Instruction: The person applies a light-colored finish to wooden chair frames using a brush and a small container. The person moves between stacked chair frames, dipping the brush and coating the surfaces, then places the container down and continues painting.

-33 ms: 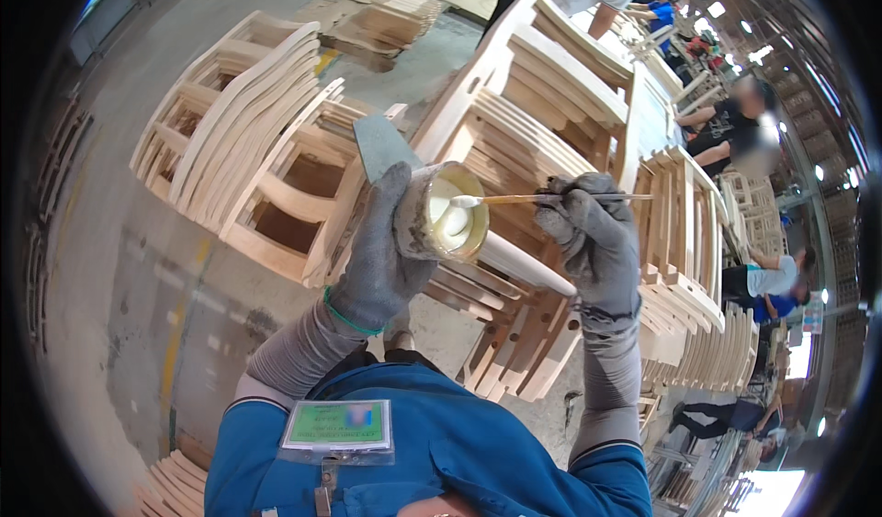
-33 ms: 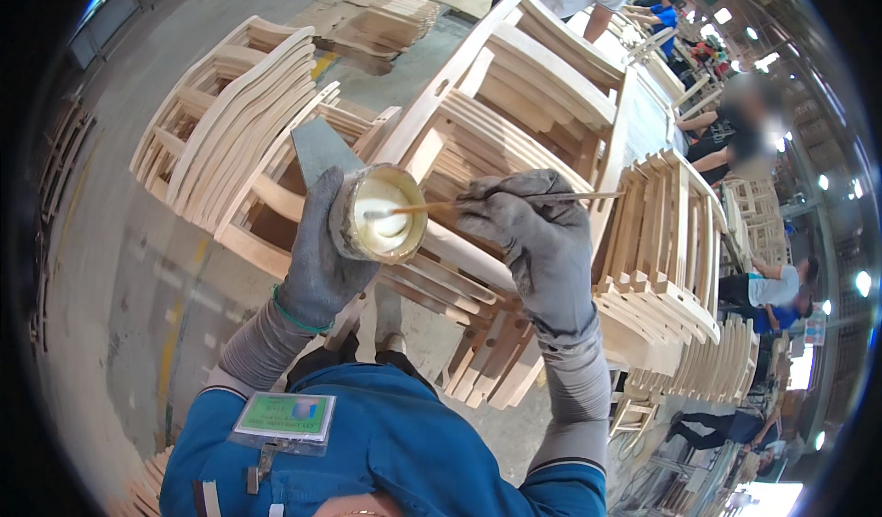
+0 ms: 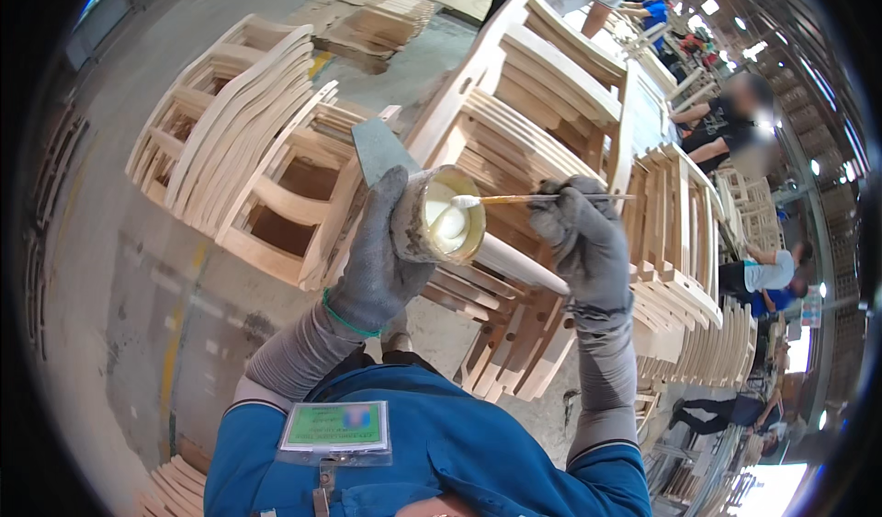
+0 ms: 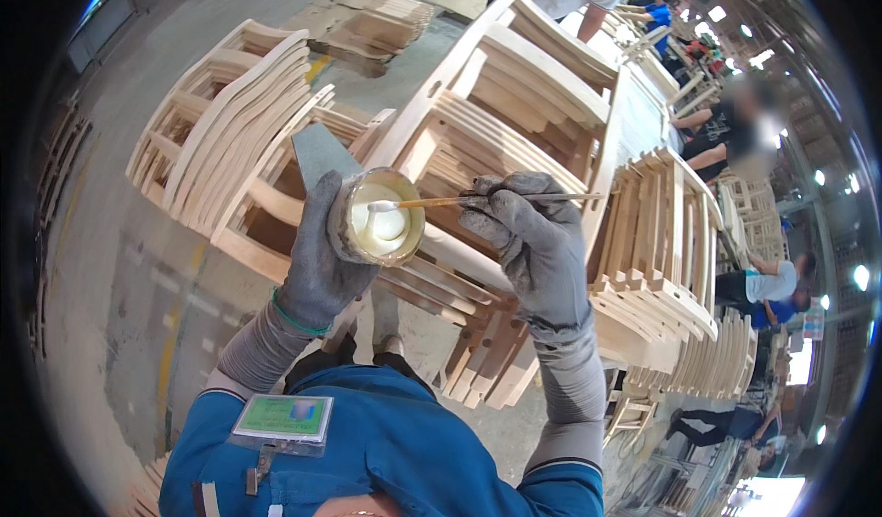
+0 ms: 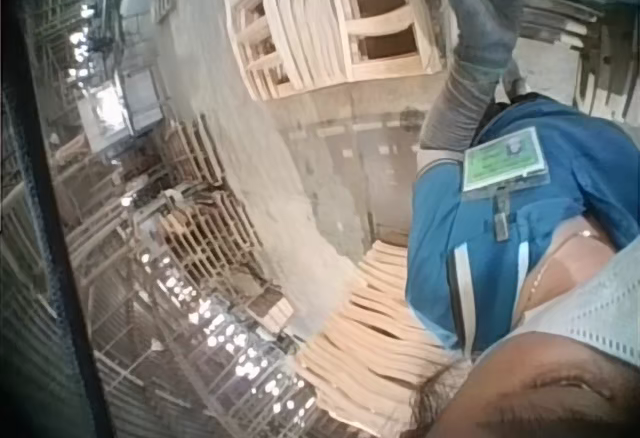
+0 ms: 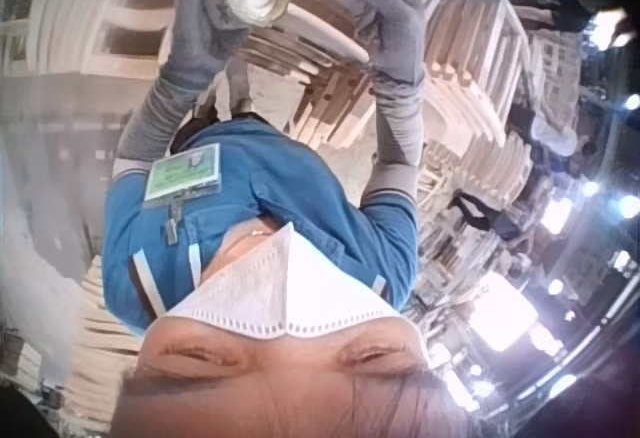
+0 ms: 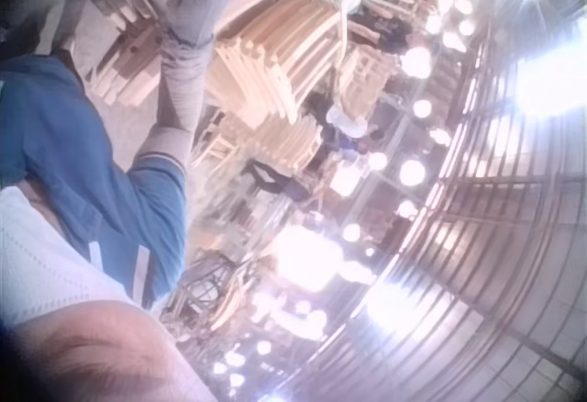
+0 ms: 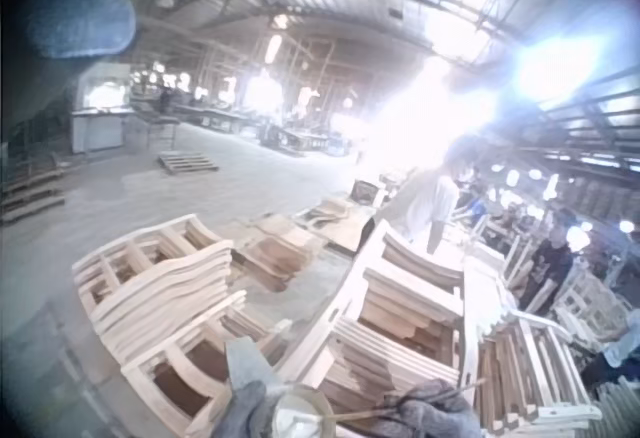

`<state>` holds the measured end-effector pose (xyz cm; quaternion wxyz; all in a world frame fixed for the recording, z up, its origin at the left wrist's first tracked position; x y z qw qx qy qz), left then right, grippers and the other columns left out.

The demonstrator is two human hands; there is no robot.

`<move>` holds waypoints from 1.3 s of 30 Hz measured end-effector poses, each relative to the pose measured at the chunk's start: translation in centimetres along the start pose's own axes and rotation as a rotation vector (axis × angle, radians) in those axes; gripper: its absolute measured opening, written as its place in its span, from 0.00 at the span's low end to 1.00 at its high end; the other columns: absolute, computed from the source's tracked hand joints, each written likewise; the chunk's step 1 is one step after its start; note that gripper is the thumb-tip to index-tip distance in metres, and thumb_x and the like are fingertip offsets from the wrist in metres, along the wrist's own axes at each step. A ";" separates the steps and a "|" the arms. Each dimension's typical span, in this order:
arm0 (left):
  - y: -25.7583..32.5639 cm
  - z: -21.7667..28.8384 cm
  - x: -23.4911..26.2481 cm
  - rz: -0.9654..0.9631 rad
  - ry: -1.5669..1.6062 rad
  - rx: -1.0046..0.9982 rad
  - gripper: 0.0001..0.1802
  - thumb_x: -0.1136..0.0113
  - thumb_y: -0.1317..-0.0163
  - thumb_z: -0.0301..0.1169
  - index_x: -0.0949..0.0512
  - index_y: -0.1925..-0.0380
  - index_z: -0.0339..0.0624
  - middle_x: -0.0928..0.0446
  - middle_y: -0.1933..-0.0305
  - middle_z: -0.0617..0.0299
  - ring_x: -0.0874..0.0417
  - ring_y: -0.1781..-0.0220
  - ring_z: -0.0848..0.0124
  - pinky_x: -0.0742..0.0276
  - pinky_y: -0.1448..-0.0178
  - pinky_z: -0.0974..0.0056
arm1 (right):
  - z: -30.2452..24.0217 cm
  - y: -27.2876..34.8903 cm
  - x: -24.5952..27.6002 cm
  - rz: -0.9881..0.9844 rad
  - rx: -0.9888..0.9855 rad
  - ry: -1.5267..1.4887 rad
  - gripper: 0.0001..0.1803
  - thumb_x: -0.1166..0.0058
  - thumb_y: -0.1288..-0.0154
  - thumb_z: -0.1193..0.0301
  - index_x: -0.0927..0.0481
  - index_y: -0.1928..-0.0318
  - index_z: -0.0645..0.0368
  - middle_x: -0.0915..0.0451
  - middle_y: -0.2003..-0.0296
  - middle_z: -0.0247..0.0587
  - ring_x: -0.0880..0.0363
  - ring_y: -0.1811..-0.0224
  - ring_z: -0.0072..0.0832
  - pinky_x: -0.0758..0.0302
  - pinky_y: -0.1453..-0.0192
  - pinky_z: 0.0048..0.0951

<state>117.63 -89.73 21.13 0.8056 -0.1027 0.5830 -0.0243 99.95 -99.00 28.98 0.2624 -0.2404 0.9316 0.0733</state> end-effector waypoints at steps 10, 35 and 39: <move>-2.9 -3.9 0.0 0.231 0.114 0.255 0.27 0.59 0.31 0.51 0.31 0.45 0.42 0.25 0.49 0.58 0.22 0.47 0.67 0.22 0.46 0.62 | 3.2 0.3 7.2 0.188 -0.201 -0.218 0.12 0.48 0.34 0.68 0.26 0.56 0.64 0.20 0.63 0.47 0.18 0.63 0.33 0.16 0.57 0.30; -1.4 7.3 6.2 0.470 -0.290 -0.281 0.29 0.50 0.35 0.49 0.35 0.39 0.45 0.34 0.39 0.48 0.32 0.38 0.53 0.34 0.35 0.46 | -9.1 -7.9 15.5 0.512 0.484 1.789 0.13 0.37 0.45 0.67 0.22 0.68 0.63 0.19 0.77 0.45 0.19 0.76 0.31 0.27 0.71 0.30; -1.3 8.4 7.0 0.462 -0.205 -0.252 0.29 0.50 0.35 0.49 0.36 0.39 0.45 0.34 0.39 0.47 0.32 0.39 0.52 0.34 0.35 0.46 | -9.0 -7.9 14.2 0.418 0.298 1.955 0.11 0.38 0.45 0.69 0.23 0.68 0.64 0.19 0.75 0.48 0.19 0.74 0.36 0.26 0.69 0.32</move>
Point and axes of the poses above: each hand's wrist, its own y-axis away from the middle knuckle, its own x-axis out of the back of the hand, z = x × y, the point moved 2 cm from there along -y, towards the middle knuckle
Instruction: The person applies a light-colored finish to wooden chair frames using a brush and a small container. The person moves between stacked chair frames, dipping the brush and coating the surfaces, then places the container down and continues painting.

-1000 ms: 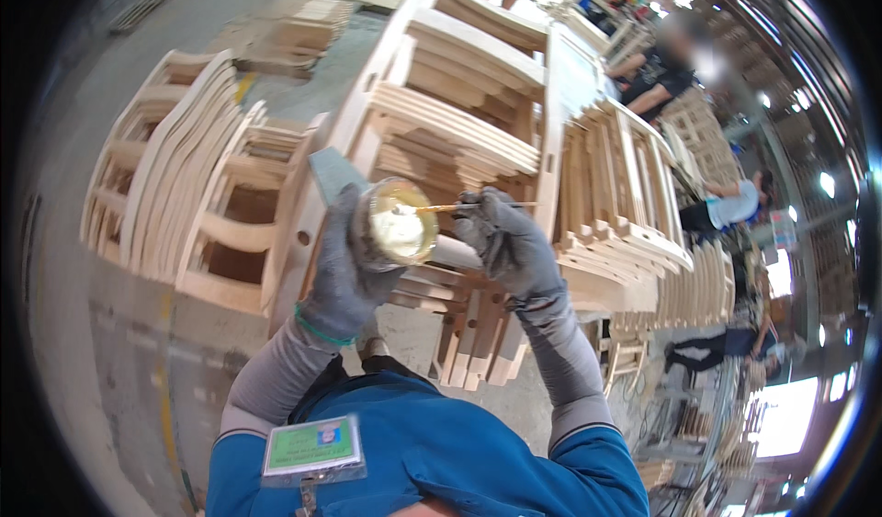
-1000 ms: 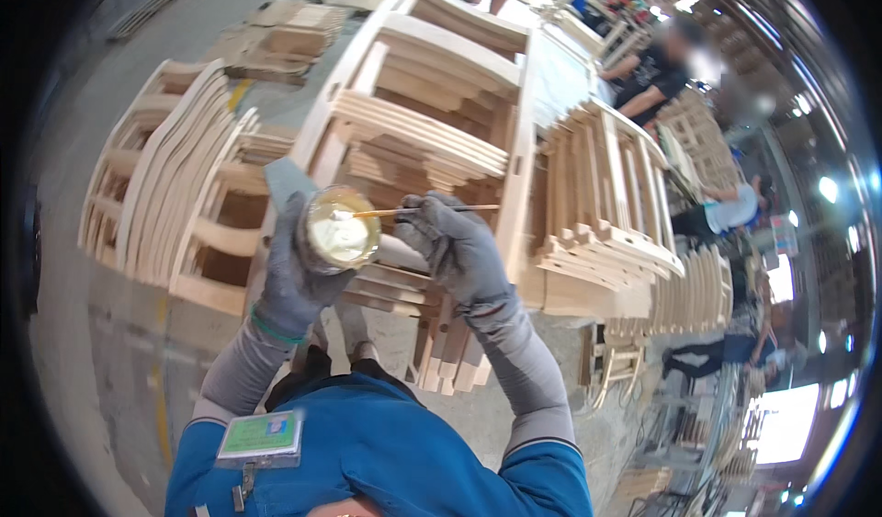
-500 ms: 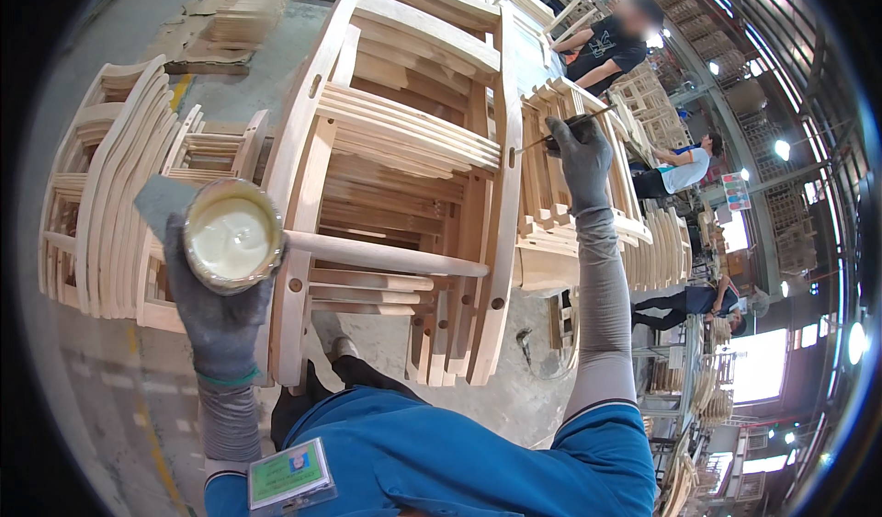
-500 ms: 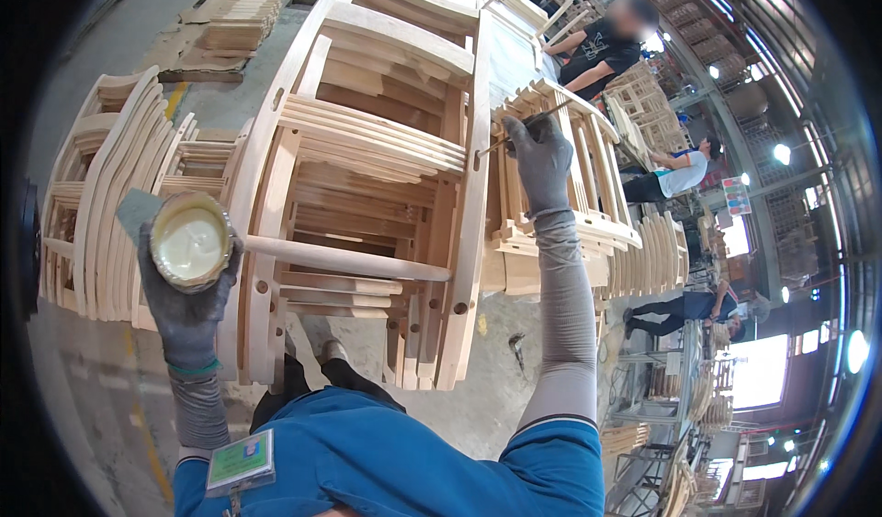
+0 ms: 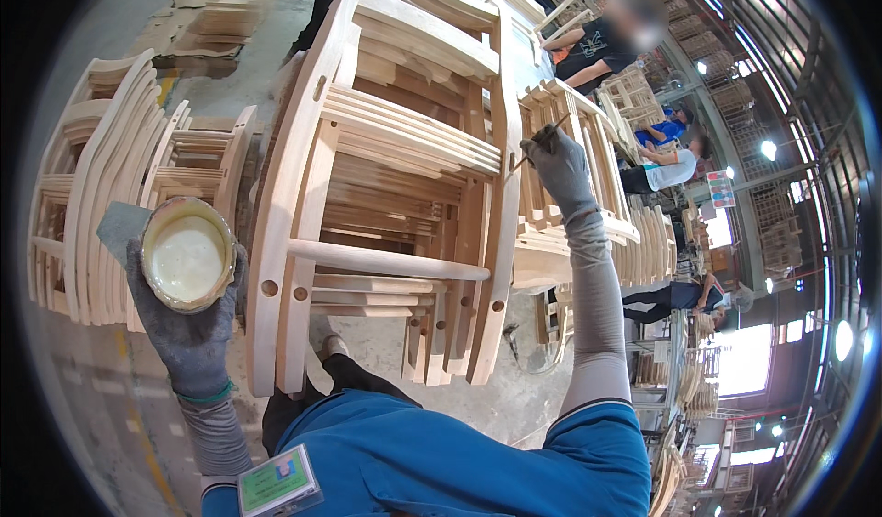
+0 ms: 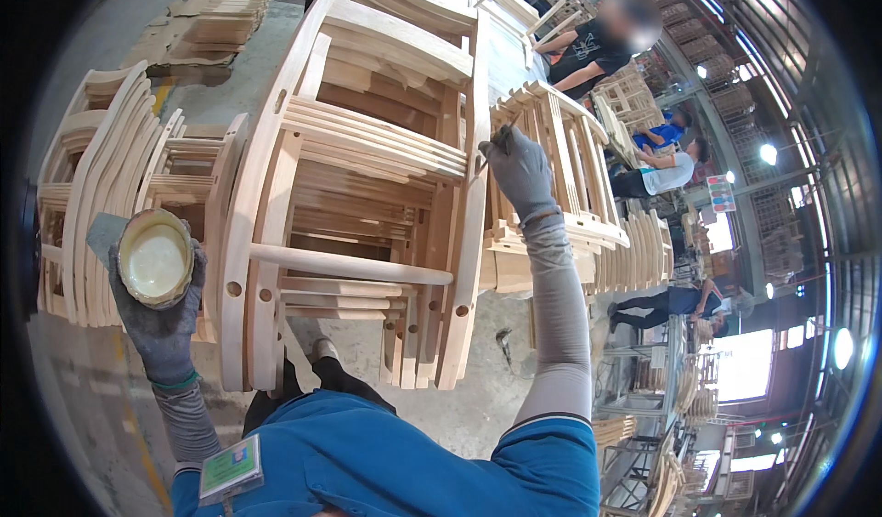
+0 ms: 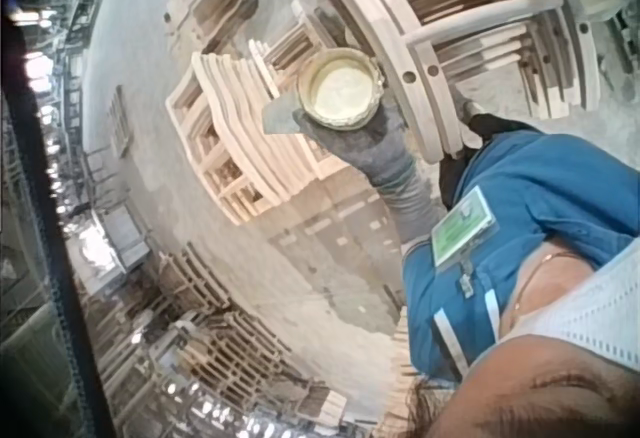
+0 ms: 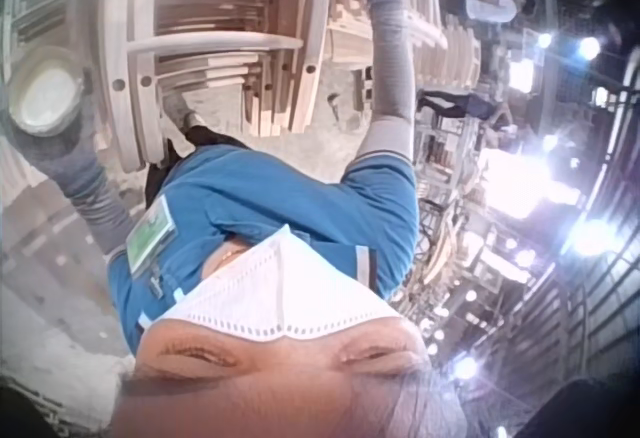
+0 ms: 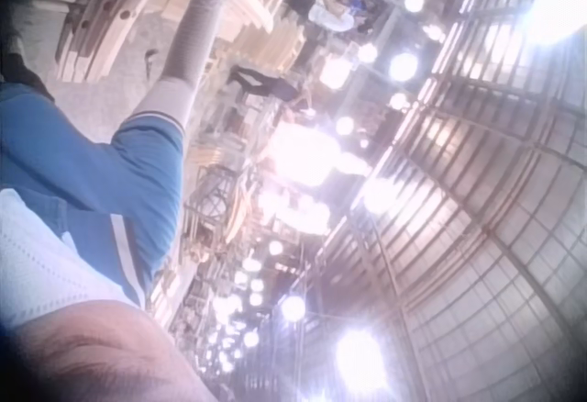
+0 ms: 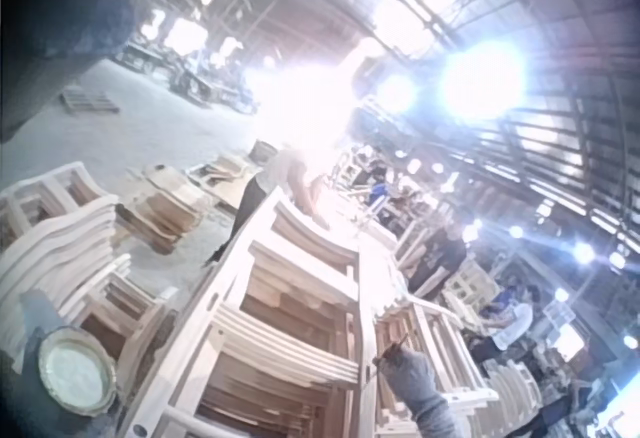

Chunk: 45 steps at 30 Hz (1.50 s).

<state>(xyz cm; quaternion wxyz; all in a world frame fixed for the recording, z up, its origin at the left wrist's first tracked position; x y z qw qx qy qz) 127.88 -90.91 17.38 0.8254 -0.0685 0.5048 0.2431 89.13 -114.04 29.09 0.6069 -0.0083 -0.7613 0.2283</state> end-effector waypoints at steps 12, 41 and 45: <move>-2.1 2.7 3.0 -0.012 -0.036 0.016 0.30 0.51 0.35 0.49 0.36 0.39 0.45 0.34 0.38 0.47 0.34 0.37 0.52 0.36 0.34 0.43 | 0.2 -0.5 0.0 -0.031 -0.166 -0.260 0.09 0.41 0.41 0.70 0.24 0.72 0.64 0.21 0.80 0.40 0.21 0.78 0.24 0.27 0.75 0.27; 10.6 -2.6 -3.0 -0.198 0.346 0.422 0.31 0.56 0.35 0.55 0.35 0.40 0.46 0.32 0.39 0.52 0.28 0.41 0.54 0.33 0.38 0.39 | 0.4 18.3 5.3 0.481 0.115 -0.390 0.06 0.45 0.47 0.82 0.19 0.70 0.60 0.22 0.69 0.42 0.23 0.65 0.33 0.28 0.62 0.26; 16.7 -9.5 -5.6 -0.373 0.237 0.551 0.29 0.60 0.34 0.56 0.33 0.42 0.49 0.29 0.43 0.54 0.27 0.43 0.59 0.32 0.39 0.46 | 2.7 28.5 8.2 0.511 -0.031 -0.366 0.07 0.45 0.41 0.82 0.19 0.62 0.64 0.21 0.65 0.41 0.23 0.64 0.27 0.28 0.58 0.22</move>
Point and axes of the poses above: each hand's wrist, its own y-axis away from the middle knuckle, its own x-axis out of the back of the hand, z = x × y, the point moved 2 cm from there along -y, towards the middle knuckle
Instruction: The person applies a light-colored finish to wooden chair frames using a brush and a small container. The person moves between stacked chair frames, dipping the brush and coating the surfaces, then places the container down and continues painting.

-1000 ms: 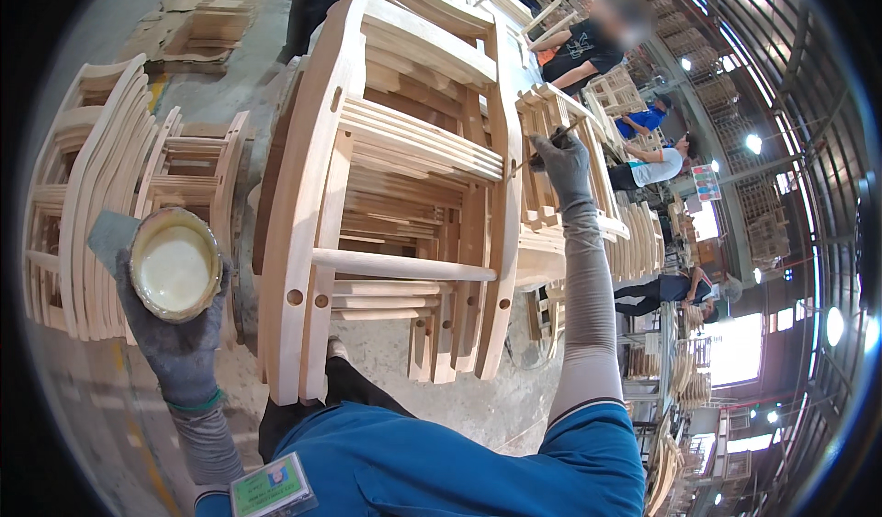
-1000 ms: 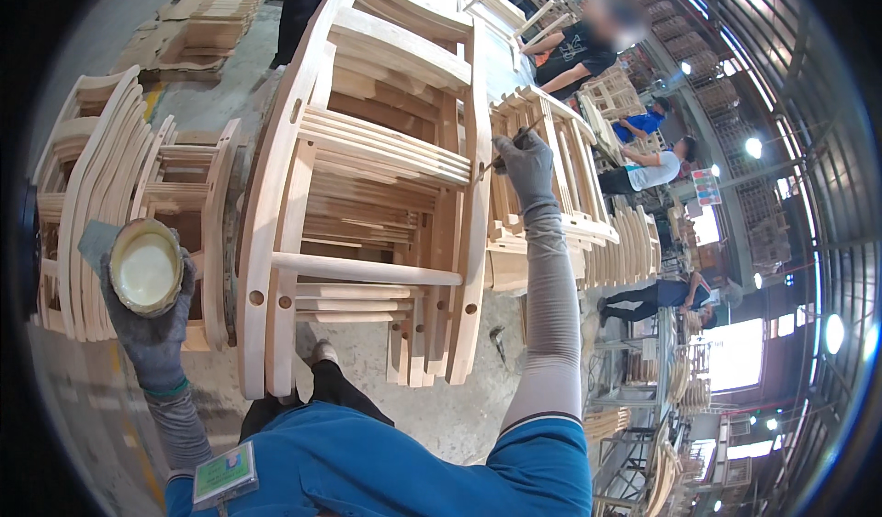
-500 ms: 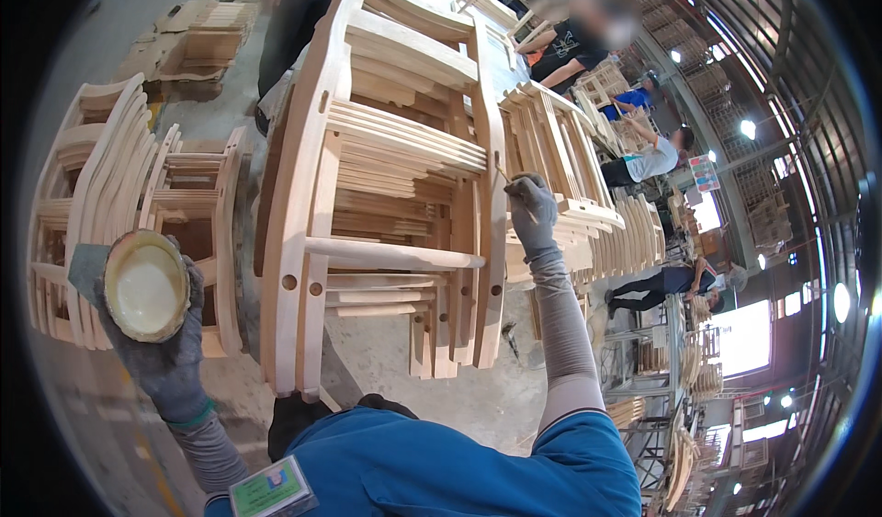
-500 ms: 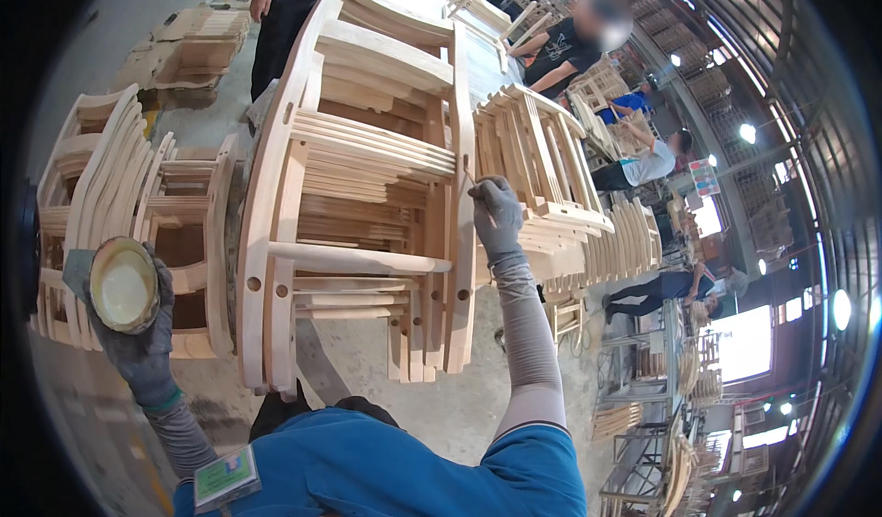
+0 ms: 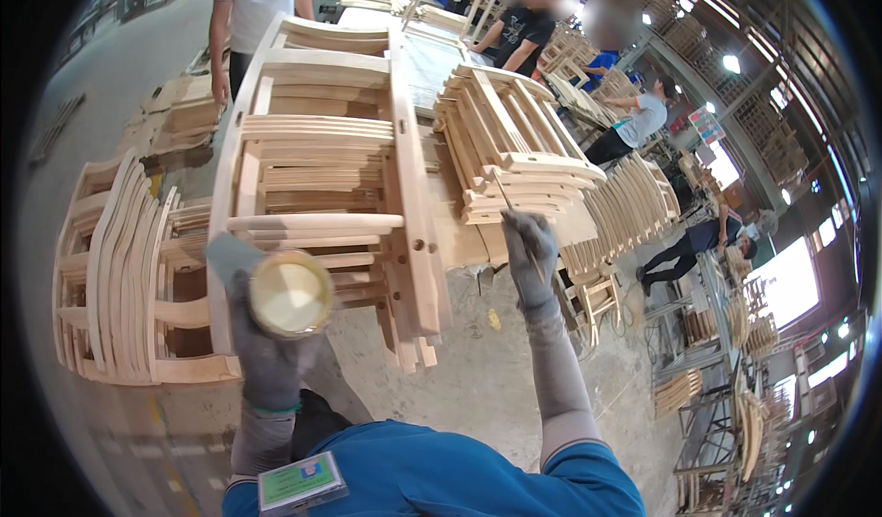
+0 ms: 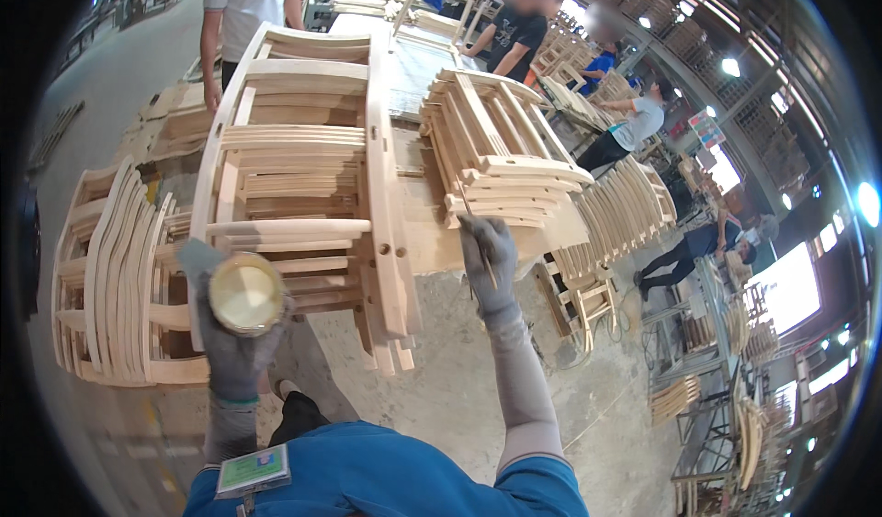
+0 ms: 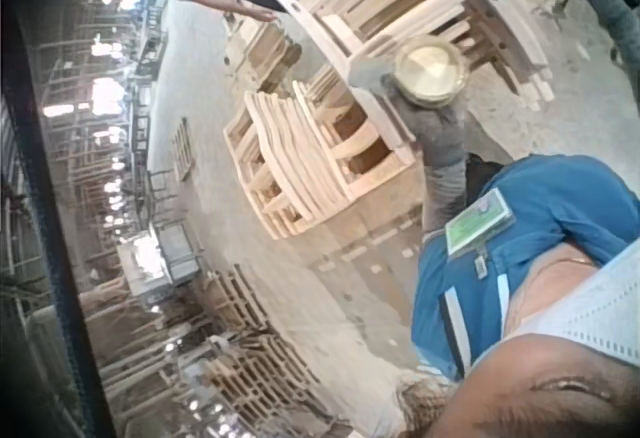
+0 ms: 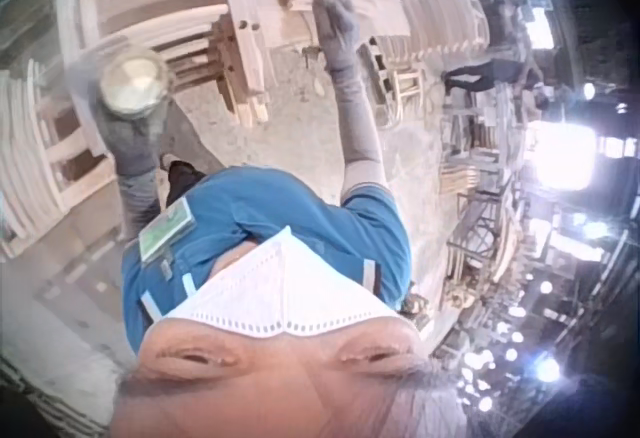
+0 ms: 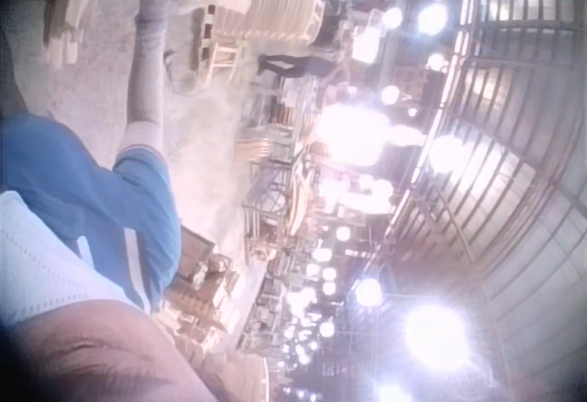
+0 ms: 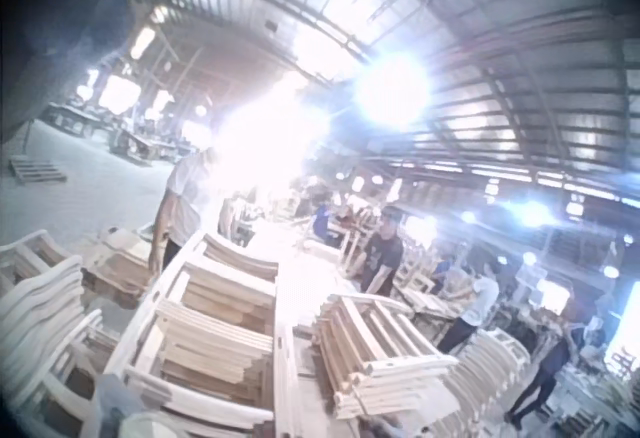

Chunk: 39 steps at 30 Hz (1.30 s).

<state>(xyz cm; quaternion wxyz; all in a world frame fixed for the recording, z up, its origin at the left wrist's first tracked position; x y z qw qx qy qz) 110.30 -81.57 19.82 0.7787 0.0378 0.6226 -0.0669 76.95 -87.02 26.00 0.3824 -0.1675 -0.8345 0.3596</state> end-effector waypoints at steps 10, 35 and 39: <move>4.6 -23.9 -5.4 -0.080 0.054 0.542 0.27 0.62 0.32 0.53 0.32 0.45 0.45 0.27 0.47 0.54 0.24 0.45 0.59 0.25 0.44 0.50 | 6.2 26.2 21.6 0.456 -0.815 -0.290 0.15 0.49 0.36 0.74 0.23 0.51 0.69 0.22 0.62 0.39 0.23 0.63 0.22 0.25 0.59 0.22; -24.5 -48.3 13.7 0.577 -0.112 0.114 0.15 0.54 0.32 0.34 0.28 0.51 0.38 0.25 0.48 0.55 0.23 0.47 0.62 0.26 0.41 0.57 | 23.3 33.2 33.0 0.908 -1.185 -0.184 0.21 0.46 0.37 0.68 0.27 0.46 0.63 0.24 0.62 0.39 0.24 0.63 0.25 0.26 0.62 0.26; -29.2 -45.4 20.3 0.824 -0.311 -0.055 0.13 0.48 0.36 0.35 0.26 0.55 0.42 0.24 0.52 0.58 0.23 0.50 0.67 0.22 0.50 0.60 | 29.5 26.8 30.0 0.668 -1.253 -0.259 0.22 0.48 0.35 0.68 0.30 0.44 0.67 0.25 0.59 0.42 0.25 0.61 0.27 0.25 0.61 0.27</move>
Point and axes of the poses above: each hand's wrist, its own y-axis away from the middle knuckle, its own x-axis out of the back of the hand, z = x × y, the point moved 2 cm from there along -y, towards the middle knuckle
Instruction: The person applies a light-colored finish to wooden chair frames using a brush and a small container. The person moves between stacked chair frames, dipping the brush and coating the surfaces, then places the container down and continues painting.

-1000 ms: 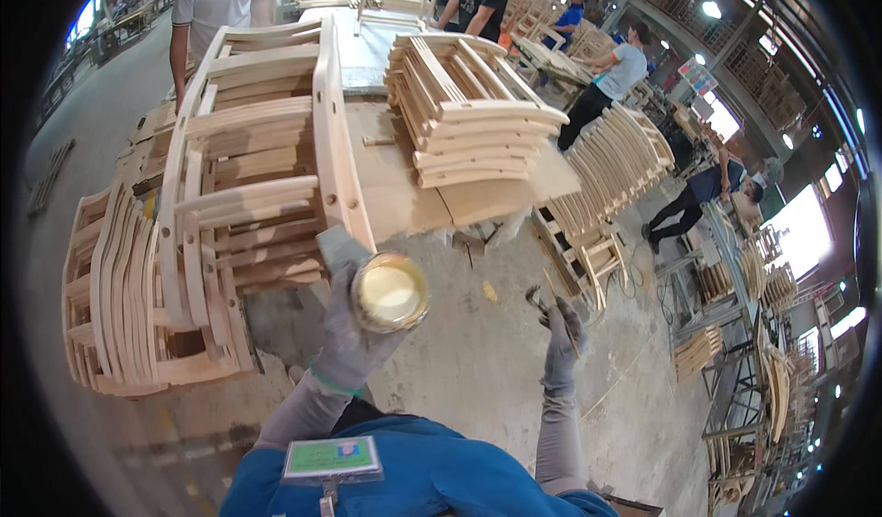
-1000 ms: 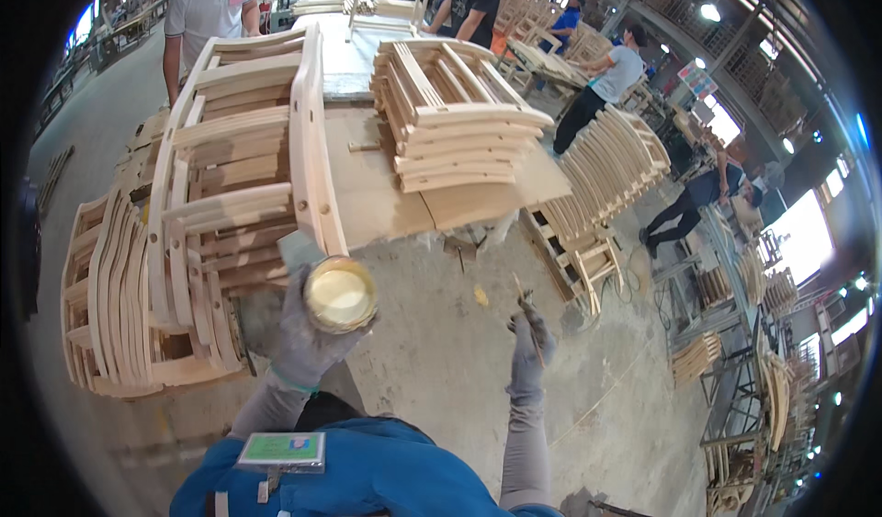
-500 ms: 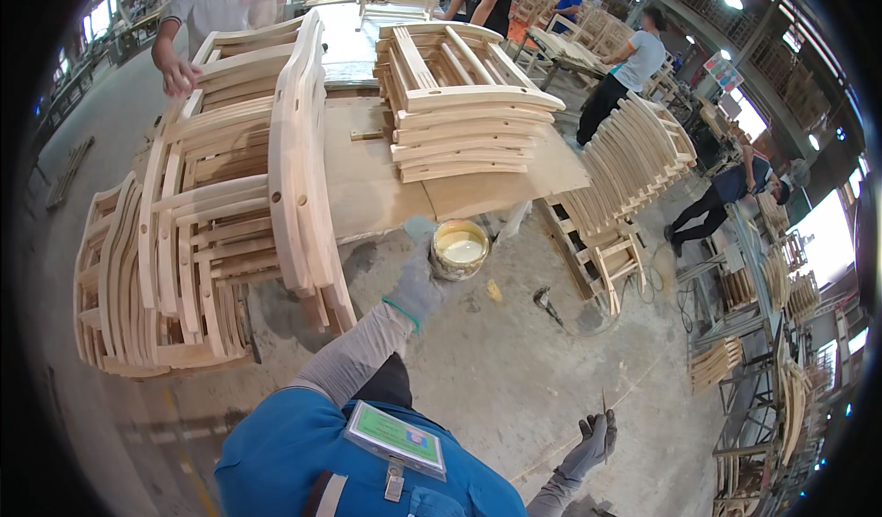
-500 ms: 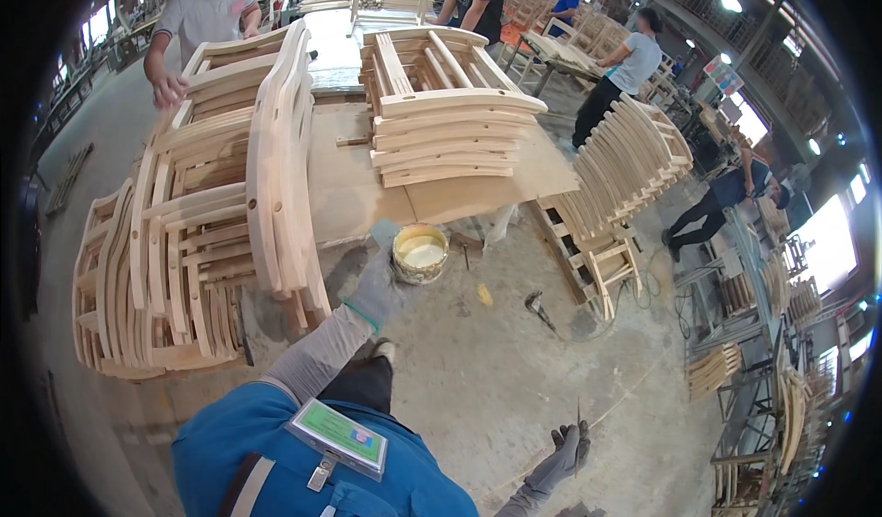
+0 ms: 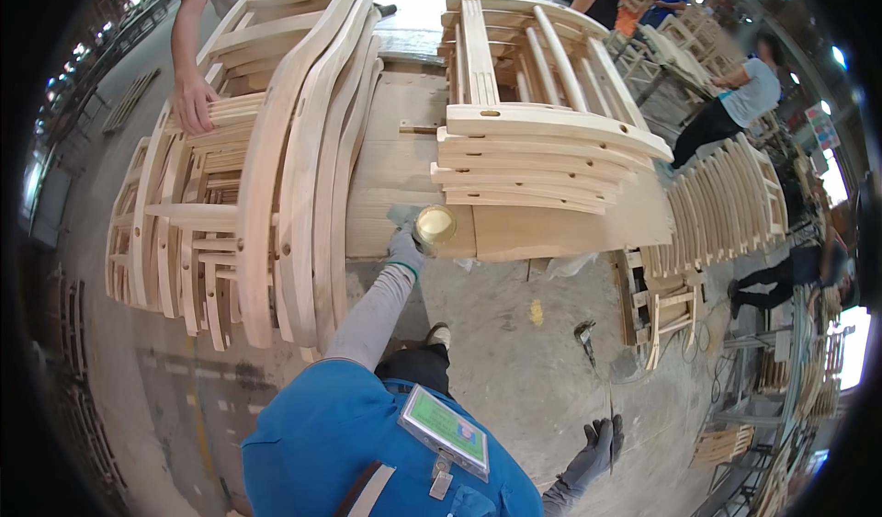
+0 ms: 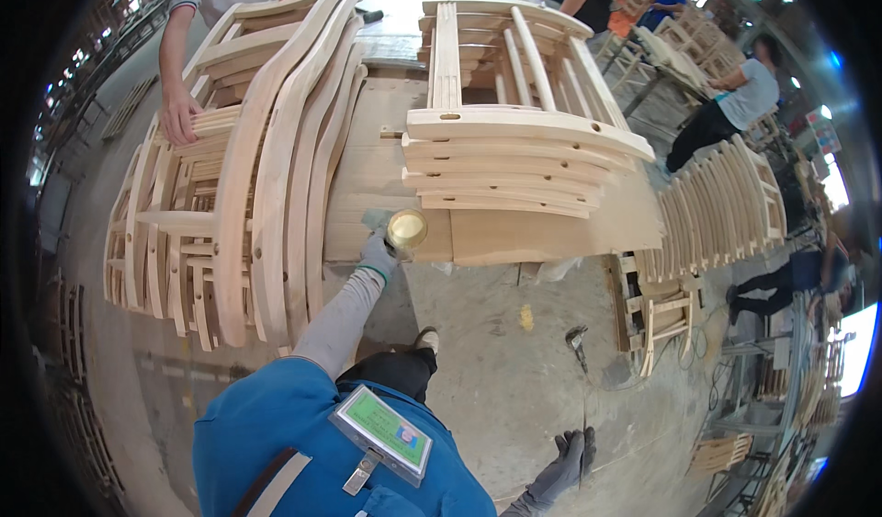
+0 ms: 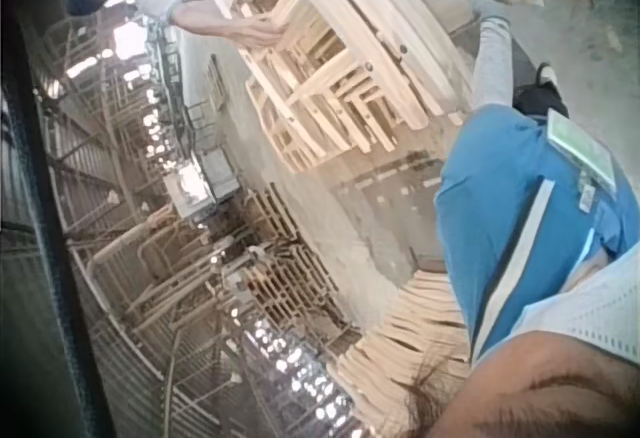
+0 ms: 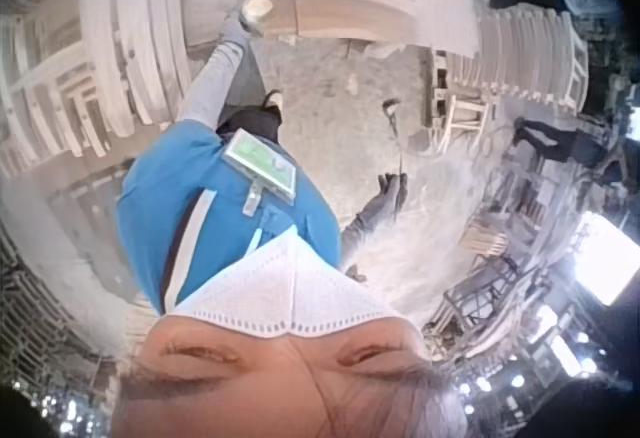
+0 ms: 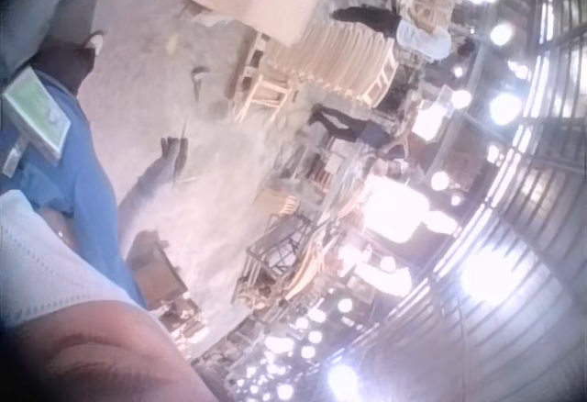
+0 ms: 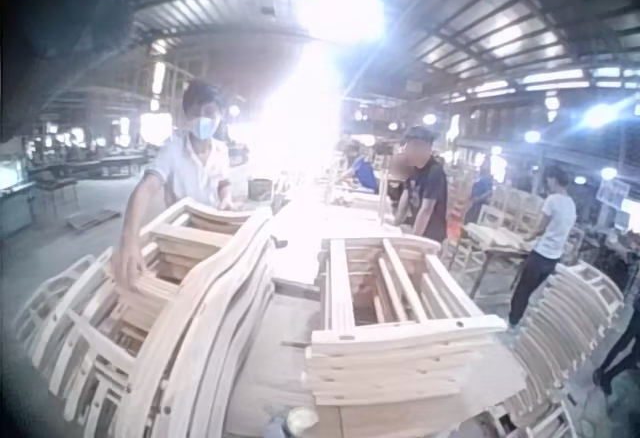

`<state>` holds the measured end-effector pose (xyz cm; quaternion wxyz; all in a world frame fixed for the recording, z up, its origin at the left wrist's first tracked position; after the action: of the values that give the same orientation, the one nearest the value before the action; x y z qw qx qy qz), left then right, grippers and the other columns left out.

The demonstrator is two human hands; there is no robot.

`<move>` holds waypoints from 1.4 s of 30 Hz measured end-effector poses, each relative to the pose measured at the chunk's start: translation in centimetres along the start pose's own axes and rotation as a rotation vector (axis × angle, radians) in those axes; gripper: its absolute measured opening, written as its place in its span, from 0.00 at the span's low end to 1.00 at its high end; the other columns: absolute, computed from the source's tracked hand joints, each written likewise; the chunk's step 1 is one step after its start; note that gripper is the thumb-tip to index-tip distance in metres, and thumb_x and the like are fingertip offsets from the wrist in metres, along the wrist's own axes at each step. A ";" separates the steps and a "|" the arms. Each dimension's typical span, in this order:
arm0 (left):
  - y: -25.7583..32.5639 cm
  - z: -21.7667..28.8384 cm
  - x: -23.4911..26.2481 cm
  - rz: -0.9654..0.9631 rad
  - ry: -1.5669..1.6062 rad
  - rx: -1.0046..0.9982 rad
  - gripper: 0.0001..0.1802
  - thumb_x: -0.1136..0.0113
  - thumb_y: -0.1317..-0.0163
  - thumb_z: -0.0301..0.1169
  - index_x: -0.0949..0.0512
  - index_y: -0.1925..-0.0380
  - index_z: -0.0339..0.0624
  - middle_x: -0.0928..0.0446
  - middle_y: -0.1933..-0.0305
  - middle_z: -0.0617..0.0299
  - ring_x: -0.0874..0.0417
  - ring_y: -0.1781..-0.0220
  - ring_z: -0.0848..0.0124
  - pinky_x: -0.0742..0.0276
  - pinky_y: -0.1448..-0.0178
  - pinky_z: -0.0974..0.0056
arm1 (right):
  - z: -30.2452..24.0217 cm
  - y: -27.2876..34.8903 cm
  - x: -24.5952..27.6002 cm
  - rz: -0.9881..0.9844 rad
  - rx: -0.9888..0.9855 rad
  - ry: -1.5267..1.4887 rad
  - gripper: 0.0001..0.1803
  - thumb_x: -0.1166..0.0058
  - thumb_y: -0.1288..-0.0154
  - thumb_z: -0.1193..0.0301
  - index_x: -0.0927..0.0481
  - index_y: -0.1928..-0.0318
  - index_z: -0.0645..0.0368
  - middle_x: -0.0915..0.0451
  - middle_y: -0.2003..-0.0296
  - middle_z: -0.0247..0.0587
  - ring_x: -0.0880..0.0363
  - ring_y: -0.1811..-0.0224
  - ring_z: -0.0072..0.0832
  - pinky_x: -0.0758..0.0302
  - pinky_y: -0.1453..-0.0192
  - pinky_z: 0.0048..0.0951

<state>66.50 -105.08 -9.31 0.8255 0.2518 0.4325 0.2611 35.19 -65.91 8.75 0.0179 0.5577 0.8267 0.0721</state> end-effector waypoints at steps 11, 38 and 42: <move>-9.2 7.2 2.3 0.153 -0.027 -0.257 0.16 0.46 0.38 0.38 0.29 0.55 0.41 0.27 0.49 0.58 0.24 0.49 0.65 0.22 0.53 0.60 | 1.1 -8.2 -21.5 -0.721 -0.457 -0.188 0.19 0.52 0.32 0.74 0.33 0.43 0.69 0.26 0.61 0.43 0.24 0.63 0.26 0.22 0.62 0.25; 10.5 -6.5 0.0 -0.330 0.023 0.273 0.10 0.56 0.31 0.28 0.27 0.56 0.39 0.22 0.60 0.58 0.20 0.57 0.64 0.25 0.44 0.58 | 10.7 -2.6 -38.1 -1.672 -0.348 0.296 0.19 0.50 0.32 0.62 0.26 0.49 0.63 0.22 0.55 0.40 0.24 0.54 0.26 0.27 0.50 0.26; 11.2 -12.8 -9.4 -0.431 0.080 0.566 0.13 0.60 0.29 0.30 0.30 0.50 0.40 0.26 0.50 0.57 0.24 0.48 0.67 0.28 0.40 0.65 | 8.6 -11.0 -35.7 -1.022 0.147 0.298 0.17 0.53 0.31 0.63 0.20 0.61 0.65 0.17 0.67 0.45 0.21 0.63 0.27 0.27 0.57 0.26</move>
<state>48.73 -100.45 -3.01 0.7417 0.3628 0.5627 -0.0395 39.54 -102.08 -3.10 -0.1059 0.0677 0.9893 0.0746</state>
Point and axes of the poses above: each hand's wrist, its own y-axis away from the middle knuckle, its own x-axis out of the back of the hand, z = x × y, the point moved 2 cm from there along -y, towards the middle knuckle
